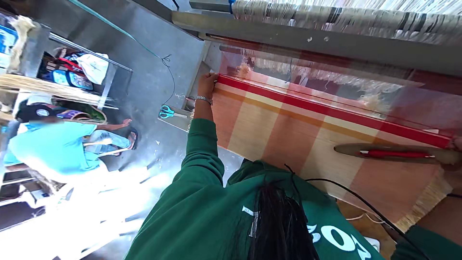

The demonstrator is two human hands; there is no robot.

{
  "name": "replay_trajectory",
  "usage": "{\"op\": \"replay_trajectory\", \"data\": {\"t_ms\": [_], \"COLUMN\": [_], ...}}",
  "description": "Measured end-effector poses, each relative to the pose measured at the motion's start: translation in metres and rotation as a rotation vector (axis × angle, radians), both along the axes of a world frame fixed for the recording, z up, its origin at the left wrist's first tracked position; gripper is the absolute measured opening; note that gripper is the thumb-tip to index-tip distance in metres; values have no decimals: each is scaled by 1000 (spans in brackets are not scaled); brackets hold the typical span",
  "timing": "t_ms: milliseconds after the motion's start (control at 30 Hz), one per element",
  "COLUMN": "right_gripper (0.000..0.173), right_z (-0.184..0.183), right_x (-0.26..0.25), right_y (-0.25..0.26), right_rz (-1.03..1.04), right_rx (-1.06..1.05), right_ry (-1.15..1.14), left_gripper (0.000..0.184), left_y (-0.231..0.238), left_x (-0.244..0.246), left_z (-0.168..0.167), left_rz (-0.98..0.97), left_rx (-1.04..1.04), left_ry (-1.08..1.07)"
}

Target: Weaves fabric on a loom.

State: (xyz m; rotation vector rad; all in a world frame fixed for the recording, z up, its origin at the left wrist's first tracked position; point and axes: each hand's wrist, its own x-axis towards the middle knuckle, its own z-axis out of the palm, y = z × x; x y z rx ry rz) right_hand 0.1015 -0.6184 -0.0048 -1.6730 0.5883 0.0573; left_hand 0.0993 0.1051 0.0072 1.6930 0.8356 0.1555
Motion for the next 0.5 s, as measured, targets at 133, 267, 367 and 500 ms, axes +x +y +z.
{"op": "replay_trajectory", "data": {"t_ms": [133, 267, 367, 500], "right_gripper": [17, 15, 13, 16], "right_z": [1, 0, -7, -6], "right_x": [-1, -3, -5, -12], "right_y": [5, 9, 7, 17], "right_rz": [0, -28, -50, -39], "right_rx": [-23, -33, -14, -55], "right_ry": [12, 13, -9, -19], "left_gripper": [25, 32, 30, 23], "left_y": [0, 0, 1, 1], "left_x": [1, 1, 0, -1], "left_z": [-4, -4, -2, -3], "left_rz": [48, 80, 46, -22], "left_rx": [14, -15, -36, -6], "left_ry": [-24, -30, -33, -69]}}
